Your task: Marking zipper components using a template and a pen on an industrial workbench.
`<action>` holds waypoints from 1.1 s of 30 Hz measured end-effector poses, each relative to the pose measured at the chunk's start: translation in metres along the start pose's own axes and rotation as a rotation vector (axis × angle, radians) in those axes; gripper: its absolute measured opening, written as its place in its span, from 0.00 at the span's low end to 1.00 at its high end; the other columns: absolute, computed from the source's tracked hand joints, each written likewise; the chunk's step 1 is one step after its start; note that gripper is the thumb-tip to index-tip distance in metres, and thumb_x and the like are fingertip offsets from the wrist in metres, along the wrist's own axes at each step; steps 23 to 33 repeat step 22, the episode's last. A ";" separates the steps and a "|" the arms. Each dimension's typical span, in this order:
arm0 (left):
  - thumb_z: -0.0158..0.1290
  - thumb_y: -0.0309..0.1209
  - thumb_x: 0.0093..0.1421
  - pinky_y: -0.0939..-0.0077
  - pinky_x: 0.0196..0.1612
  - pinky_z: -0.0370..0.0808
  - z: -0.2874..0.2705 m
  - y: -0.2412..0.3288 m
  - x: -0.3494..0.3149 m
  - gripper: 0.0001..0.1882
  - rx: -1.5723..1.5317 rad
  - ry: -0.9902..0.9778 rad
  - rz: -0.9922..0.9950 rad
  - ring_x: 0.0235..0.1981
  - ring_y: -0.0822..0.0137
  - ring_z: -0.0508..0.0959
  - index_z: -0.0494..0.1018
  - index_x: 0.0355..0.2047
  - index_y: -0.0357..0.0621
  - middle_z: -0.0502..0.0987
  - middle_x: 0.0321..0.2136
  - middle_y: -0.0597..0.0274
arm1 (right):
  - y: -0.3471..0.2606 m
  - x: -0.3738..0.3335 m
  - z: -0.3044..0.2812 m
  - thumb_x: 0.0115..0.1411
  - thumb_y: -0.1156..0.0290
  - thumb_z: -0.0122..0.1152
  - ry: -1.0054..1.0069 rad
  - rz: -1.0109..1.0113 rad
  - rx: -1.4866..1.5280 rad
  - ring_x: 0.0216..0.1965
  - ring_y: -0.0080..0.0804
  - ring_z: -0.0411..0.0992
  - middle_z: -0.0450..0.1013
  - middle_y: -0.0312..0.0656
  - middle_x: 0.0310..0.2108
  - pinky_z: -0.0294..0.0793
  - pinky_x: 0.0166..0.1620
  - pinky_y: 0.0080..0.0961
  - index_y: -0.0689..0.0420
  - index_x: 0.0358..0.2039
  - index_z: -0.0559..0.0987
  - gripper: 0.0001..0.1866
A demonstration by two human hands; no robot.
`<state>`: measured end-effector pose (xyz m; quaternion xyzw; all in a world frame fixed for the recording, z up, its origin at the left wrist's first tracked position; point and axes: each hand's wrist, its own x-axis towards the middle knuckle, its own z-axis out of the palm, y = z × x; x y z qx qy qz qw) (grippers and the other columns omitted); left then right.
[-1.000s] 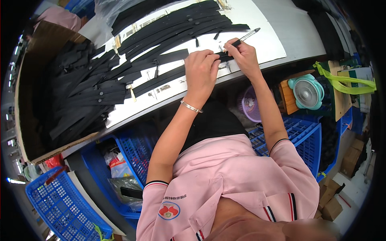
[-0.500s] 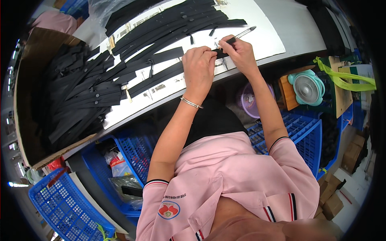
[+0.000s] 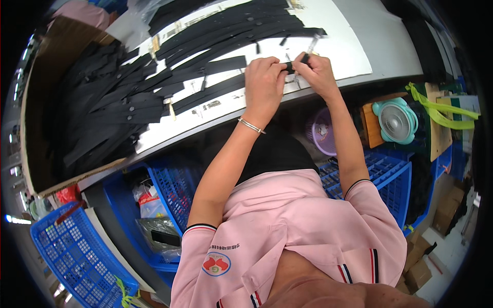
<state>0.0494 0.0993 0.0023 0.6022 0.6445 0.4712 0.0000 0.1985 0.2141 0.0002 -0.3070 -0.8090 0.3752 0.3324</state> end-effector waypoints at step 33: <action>0.58 0.26 0.60 0.58 0.64 0.63 -0.110 -0.095 0.008 0.05 0.358 -0.063 0.008 0.51 0.57 0.77 0.78 0.37 0.45 0.80 0.43 0.61 | -0.037 0.017 0.014 0.55 0.58 0.75 -0.031 -0.132 -0.412 0.33 0.33 0.77 0.79 0.39 0.36 0.75 0.42 0.30 0.51 0.44 0.79 0.20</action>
